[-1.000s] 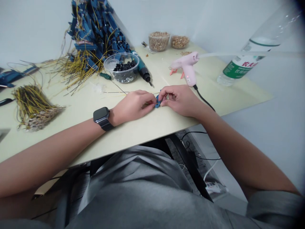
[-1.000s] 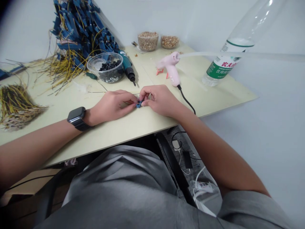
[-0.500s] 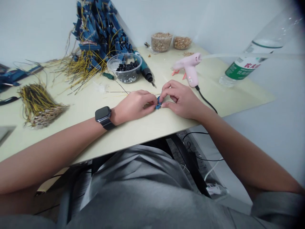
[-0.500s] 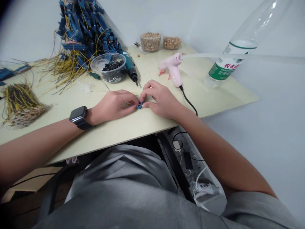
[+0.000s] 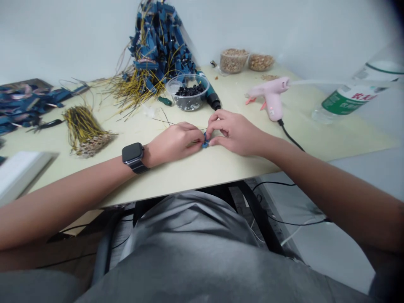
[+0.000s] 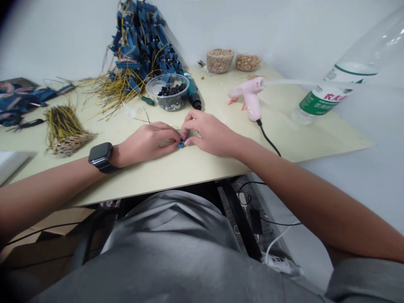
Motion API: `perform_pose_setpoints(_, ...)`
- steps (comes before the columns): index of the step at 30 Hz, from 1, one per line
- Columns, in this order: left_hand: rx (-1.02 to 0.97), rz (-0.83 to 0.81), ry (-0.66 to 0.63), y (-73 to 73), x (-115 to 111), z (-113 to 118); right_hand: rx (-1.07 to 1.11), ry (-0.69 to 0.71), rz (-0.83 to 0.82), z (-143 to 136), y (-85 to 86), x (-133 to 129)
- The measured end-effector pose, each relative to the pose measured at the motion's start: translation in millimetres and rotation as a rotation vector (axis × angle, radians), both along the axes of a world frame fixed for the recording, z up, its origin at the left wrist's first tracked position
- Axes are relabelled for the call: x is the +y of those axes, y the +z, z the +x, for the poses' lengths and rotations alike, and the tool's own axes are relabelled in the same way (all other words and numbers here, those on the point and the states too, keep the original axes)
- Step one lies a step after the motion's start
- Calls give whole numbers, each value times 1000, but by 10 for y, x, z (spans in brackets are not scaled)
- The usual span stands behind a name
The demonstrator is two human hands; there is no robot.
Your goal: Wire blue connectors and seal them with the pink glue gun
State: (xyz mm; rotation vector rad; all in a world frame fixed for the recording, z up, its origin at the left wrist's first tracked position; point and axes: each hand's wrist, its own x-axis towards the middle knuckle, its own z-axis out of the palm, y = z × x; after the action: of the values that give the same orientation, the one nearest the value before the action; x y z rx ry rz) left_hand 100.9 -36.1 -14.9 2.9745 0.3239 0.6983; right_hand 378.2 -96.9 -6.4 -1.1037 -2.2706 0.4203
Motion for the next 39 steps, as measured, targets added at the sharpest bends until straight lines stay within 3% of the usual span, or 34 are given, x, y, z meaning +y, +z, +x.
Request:
perform_pose_setpoints(6, 4, -19, 116, -19, 93, -337, -23, 64, -47, -307, 47, 341)
perform_pose_setpoints(10, -18, -27, 147, -40, 166, -425, -5, 62, -59, -391, 14, 476)
perform_pose_setpoints(22, -62, -25, 154, -82, 188, -439, 138, -191, -29, -315, -130, 451)
perform_pose_setpoints(25, -54, -3, 144, -65, 181, -426, 156, -179, -61, -335, -112, 451)
perform_pose_setpoints(32, -46, 20, 123, -50, 175, -391, 105, -6, -152, -398, -106, 409)
perform_pose_setpoints(39, -42, 26, 131, -47, 163, -401, 58, -33, -93, -523, -203, 424)
